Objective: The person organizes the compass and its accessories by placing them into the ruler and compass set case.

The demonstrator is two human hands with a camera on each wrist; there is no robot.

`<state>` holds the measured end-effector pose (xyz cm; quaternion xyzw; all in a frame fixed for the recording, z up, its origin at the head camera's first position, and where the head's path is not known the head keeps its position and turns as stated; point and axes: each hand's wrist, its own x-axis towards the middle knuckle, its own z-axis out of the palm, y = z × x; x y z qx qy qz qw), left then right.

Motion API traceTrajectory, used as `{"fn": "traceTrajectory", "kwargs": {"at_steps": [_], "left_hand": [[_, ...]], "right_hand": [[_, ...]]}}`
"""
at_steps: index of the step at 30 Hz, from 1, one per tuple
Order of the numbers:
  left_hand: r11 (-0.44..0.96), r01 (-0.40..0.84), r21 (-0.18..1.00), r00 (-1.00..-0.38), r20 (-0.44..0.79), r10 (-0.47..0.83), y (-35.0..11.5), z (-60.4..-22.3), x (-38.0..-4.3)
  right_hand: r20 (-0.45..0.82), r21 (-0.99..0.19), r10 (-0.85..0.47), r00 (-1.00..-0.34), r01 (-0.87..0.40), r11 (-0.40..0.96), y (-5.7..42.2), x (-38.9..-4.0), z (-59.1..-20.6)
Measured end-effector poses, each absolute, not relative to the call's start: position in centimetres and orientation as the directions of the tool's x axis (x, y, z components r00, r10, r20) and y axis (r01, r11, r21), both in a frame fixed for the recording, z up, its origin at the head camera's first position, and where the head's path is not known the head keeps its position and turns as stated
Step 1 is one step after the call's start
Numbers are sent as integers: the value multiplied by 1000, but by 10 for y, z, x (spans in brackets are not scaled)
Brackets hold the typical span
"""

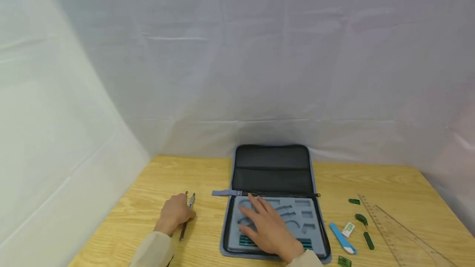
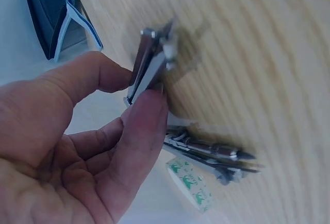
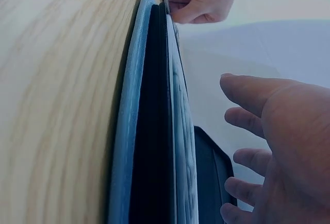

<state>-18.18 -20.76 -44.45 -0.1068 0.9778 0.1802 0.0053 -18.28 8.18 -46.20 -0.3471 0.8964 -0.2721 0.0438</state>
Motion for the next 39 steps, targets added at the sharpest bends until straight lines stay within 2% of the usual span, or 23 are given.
{"fn": "traceTrajectory", "kwargs": {"at_steps": [7,10,19,30,39], "left_hand": [[904,-167,395,-986,-40,-164,-209,-444,-186],[893,-113,435,-993,-22,-115,-204,-441,-190],[901,97,423,-995,56,80,-169,-416,-195],[903,337,266,-941,124,315,-115,-408,-191],[893,401,203,-916,76,394,-82,-410,-190]], "right_hand": [[133,-505,-587,-799,-564,653,101,-185,-459],[154,-486,-553,-818,-551,679,111,-185,-459],[177,-481,-469,-865,-492,726,140,-183,-460],[158,-475,-381,-911,-408,780,162,-171,-466],[154,-494,-345,-926,-375,785,168,-166,-464]]}}
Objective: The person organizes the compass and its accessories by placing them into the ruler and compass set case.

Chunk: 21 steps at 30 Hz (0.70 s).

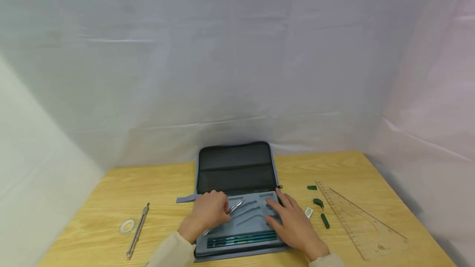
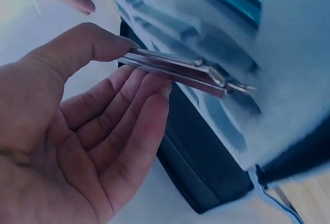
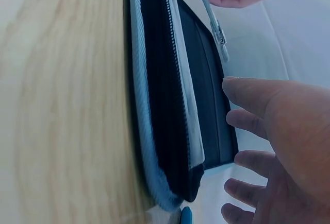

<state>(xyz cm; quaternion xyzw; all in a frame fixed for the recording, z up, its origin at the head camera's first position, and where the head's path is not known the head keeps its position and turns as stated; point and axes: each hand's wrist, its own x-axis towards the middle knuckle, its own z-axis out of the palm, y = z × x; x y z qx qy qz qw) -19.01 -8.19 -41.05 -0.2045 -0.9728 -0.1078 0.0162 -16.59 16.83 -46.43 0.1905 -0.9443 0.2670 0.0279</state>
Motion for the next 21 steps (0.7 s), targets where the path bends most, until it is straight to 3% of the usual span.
{"fn": "traceTrajectory", "kwargs": {"at_steps": [21], "left_hand": [[889,453,65,-891,14,454,-54,-427,-198]], "right_hand": [[161,-506,-316,-935,-353,787,178,-163,-471]]}}
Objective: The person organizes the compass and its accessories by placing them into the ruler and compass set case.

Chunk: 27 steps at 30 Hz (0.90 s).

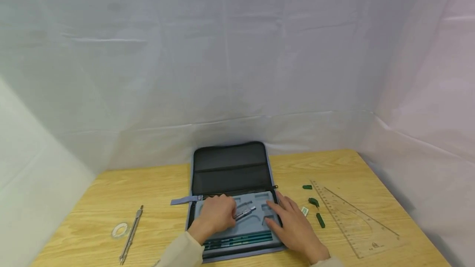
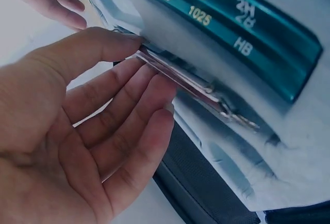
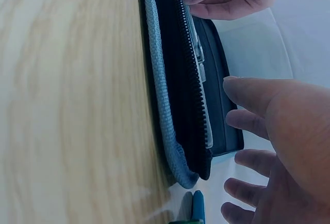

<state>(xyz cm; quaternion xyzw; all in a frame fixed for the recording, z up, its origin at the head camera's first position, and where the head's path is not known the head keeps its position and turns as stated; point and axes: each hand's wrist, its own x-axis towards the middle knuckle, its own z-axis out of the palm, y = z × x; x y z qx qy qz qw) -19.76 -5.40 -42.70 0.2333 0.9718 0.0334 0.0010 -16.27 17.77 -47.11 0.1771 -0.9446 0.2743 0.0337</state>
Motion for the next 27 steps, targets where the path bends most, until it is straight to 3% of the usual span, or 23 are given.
{"fn": "traceTrajectory", "kwargs": {"at_steps": [12,17,22,27], "left_hand": [[850,511,126,-859,62,508,-59,-427,-192],[829,517,215,-856,121,502,-76,-428,-191],[845,480,236,-875,187,445,-100,-427,-186],[852,474,221,-879,179,443,-116,-426,-177]], "right_hand": [[139,-510,-324,-936,-349,786,173,-163,-473],[141,-504,-339,-930,-363,784,166,-165,-473],[179,-489,-410,-894,-442,752,158,-168,-471],[160,-481,-535,-829,-539,691,146,-173,-465]]}}
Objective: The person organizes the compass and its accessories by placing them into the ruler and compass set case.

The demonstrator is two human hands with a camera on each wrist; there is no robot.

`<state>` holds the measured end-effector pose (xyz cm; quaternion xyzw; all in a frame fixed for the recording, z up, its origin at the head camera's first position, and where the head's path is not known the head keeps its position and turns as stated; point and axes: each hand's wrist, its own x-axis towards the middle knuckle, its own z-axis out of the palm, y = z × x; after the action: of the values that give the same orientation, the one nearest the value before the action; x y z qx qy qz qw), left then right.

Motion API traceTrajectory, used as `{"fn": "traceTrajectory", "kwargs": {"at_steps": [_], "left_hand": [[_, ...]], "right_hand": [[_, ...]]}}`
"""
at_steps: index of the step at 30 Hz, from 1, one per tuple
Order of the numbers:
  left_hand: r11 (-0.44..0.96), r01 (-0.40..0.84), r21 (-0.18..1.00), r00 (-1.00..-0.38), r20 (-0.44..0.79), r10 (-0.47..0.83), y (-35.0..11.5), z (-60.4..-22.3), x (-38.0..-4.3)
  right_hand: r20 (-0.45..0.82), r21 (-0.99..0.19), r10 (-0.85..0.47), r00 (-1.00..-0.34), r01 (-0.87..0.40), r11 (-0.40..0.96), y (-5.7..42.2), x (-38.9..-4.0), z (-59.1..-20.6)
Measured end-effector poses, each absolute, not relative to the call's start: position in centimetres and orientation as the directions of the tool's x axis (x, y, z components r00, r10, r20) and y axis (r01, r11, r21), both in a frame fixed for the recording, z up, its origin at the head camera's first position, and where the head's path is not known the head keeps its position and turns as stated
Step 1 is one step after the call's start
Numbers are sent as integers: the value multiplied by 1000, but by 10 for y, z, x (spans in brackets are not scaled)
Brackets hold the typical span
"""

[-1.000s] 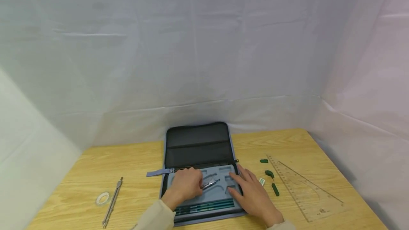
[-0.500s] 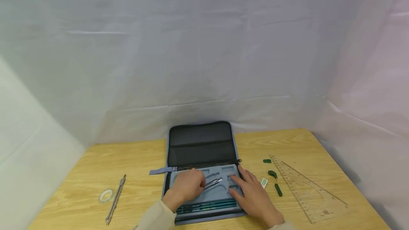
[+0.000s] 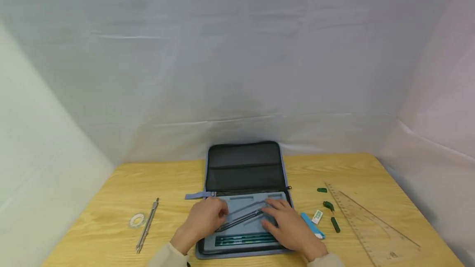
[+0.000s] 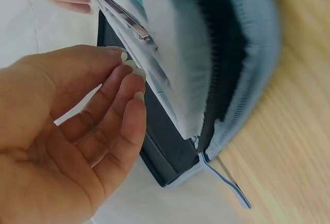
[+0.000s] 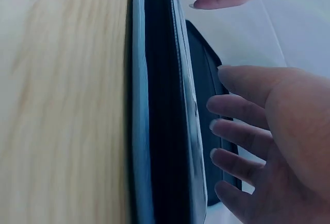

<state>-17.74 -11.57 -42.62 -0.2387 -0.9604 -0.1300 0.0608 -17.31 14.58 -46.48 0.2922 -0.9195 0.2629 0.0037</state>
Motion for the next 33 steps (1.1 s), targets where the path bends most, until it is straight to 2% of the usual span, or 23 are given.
{"fn": "traceTrajectory", "kwargs": {"at_steps": [3,8,14,18,25,33], "left_hand": [[837,513,193,-858,146,492,-120,-426,-172],[779,615,121,-789,94,608,-120,-430,-163],[718,695,35,-715,132,686,-120,-433,-152],[728,685,30,-724,145,674,-122,-435,-148],[753,656,57,-753,124,647,-121,-437,-144],[755,654,40,-753,132,645,-118,-433,-144]], "right_hand": [[129,-478,-593,-795,-574,665,137,-175,-461],[109,-434,-643,-758,-618,655,131,-176,-460],[82,-361,-679,-730,-657,662,127,-174,-461],[68,-371,-686,-724,-657,656,124,-172,-458],[130,-342,-654,-745,-653,676,121,-172,-462],[87,-330,-659,-747,-646,688,119,-173,-461]]}}
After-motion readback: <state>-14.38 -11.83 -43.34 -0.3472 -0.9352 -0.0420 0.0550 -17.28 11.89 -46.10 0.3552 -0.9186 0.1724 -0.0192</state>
